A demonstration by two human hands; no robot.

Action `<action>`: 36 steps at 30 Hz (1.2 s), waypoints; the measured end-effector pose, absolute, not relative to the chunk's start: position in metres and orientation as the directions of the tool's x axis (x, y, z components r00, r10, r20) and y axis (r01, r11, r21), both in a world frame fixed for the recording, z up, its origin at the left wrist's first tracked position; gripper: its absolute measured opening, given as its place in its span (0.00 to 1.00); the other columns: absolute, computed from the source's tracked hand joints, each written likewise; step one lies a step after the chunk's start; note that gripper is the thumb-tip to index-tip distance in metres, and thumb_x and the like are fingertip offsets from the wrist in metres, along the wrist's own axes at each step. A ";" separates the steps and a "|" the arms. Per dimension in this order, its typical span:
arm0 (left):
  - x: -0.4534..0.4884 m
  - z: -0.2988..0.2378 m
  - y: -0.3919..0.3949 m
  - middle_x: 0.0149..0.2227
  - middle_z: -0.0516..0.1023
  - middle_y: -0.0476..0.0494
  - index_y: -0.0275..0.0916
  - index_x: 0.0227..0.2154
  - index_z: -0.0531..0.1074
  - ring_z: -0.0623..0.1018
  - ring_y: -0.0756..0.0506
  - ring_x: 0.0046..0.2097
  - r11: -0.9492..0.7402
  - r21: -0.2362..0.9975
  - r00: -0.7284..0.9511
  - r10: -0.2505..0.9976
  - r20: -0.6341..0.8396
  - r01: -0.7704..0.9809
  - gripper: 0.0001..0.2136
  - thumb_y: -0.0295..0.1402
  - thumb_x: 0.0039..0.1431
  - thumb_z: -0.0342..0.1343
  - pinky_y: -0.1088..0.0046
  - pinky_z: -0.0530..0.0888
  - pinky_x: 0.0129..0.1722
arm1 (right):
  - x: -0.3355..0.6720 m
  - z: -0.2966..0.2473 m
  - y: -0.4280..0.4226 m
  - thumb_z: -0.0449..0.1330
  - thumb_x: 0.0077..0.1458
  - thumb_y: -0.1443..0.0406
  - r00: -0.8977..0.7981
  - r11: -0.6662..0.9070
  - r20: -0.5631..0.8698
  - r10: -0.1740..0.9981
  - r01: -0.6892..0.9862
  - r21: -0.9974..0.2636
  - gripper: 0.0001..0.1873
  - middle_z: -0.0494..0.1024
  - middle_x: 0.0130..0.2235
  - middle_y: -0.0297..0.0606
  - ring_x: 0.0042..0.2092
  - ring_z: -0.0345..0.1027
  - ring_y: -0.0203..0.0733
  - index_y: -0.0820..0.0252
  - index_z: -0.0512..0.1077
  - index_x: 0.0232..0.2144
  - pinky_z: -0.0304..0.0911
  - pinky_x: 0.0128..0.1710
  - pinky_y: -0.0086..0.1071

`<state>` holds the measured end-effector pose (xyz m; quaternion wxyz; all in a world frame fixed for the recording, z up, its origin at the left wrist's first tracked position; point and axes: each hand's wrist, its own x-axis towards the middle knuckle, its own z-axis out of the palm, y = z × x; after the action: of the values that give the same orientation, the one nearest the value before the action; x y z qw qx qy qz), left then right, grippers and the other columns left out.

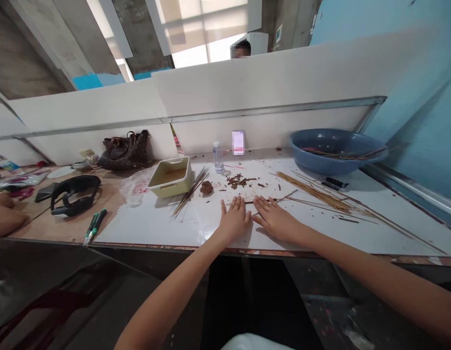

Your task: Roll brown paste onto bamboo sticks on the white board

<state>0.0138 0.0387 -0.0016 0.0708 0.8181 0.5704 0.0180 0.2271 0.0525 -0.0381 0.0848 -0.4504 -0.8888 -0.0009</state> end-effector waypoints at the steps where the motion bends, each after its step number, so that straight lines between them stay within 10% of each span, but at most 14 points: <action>1: 0.012 -0.005 0.034 0.83 0.47 0.35 0.33 0.82 0.47 0.47 0.35 0.84 -0.350 0.135 0.359 0.932 -0.052 0.927 0.34 0.44 0.80 0.30 0.33 0.39 0.80 | 0.229 -0.041 0.048 0.40 0.80 0.46 -0.584 0.599 0.154 0.797 0.798 -0.071 0.42 0.55 0.80 0.60 0.81 0.46 0.59 0.69 0.51 0.81 0.47 0.79 0.63; 30: 0.006 -0.004 0.027 0.83 0.45 0.41 0.38 0.82 0.46 0.39 0.31 0.84 -0.249 0.163 0.261 0.964 -0.057 0.955 0.36 0.50 0.79 0.35 0.32 0.36 0.79 | 0.232 -0.049 0.056 0.40 0.78 0.42 -0.634 0.644 0.136 0.762 0.764 -0.048 0.44 0.58 0.78 0.61 0.80 0.50 0.63 0.66 0.55 0.80 0.50 0.78 0.64; 36: 0.018 0.010 0.058 0.83 0.44 0.38 0.35 0.82 0.48 0.39 0.30 0.84 -0.159 0.197 0.182 0.978 -0.105 0.967 0.36 0.47 0.79 0.34 0.29 0.37 0.78 | 0.211 -0.027 0.085 0.42 0.79 0.48 -0.544 0.546 0.066 0.836 0.837 -0.020 0.43 0.59 0.76 0.70 0.80 0.51 0.64 0.78 0.57 0.78 0.49 0.79 0.62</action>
<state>0.0178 0.0584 0.0096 0.1098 0.7609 0.6391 0.0235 0.2107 0.0854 -0.0267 0.0338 -0.4762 -0.8787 -0.0066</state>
